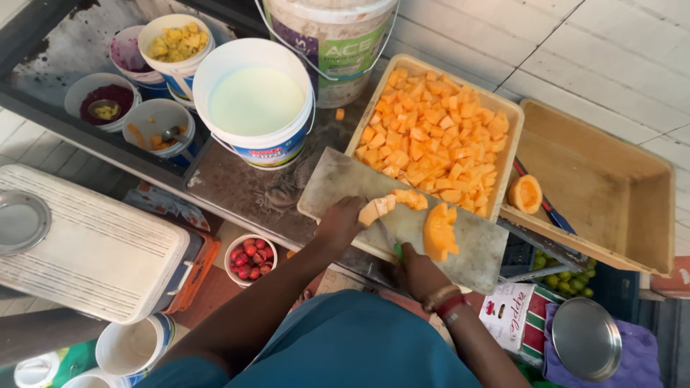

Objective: The person cuts a cantaloupe into pieces using a knife, moves the pieces into a large tray, and sets the rinds aside.

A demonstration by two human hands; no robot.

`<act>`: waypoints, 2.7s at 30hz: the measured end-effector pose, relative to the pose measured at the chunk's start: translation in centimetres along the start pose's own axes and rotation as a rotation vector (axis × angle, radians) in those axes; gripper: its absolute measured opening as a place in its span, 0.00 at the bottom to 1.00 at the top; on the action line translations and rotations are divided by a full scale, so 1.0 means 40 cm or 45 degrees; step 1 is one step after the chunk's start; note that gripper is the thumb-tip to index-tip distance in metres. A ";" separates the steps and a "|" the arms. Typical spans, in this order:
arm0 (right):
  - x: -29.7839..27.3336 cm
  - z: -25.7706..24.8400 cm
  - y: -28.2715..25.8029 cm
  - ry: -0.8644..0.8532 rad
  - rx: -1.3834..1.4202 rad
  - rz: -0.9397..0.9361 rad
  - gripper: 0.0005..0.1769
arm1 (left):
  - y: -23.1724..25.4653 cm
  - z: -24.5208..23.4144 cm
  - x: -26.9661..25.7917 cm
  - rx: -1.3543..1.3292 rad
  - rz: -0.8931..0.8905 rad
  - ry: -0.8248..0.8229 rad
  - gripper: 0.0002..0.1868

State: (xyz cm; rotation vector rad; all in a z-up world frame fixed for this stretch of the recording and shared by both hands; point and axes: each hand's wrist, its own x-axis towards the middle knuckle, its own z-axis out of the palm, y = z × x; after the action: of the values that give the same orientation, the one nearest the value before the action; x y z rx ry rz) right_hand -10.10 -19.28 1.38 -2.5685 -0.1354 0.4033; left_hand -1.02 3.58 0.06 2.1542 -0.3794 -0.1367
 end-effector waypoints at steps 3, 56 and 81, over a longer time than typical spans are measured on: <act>-0.046 -0.025 0.014 0.352 0.120 -0.137 0.13 | 0.006 0.003 0.002 -0.001 -0.021 0.030 0.22; -0.051 0.065 0.048 0.312 0.058 0.099 0.14 | 0.035 0.031 0.044 -0.241 0.111 0.043 0.14; -0.302 -0.071 0.162 0.667 0.880 0.673 0.12 | 0.237 0.304 0.371 0.656 1.165 -1.038 0.37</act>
State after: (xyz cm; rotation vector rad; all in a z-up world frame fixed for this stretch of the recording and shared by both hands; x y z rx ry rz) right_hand -20.60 -28.31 3.43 -1.9003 0.7496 -0.0576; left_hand 8.05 -15.77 1.46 2.0818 -1.9867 -0.4203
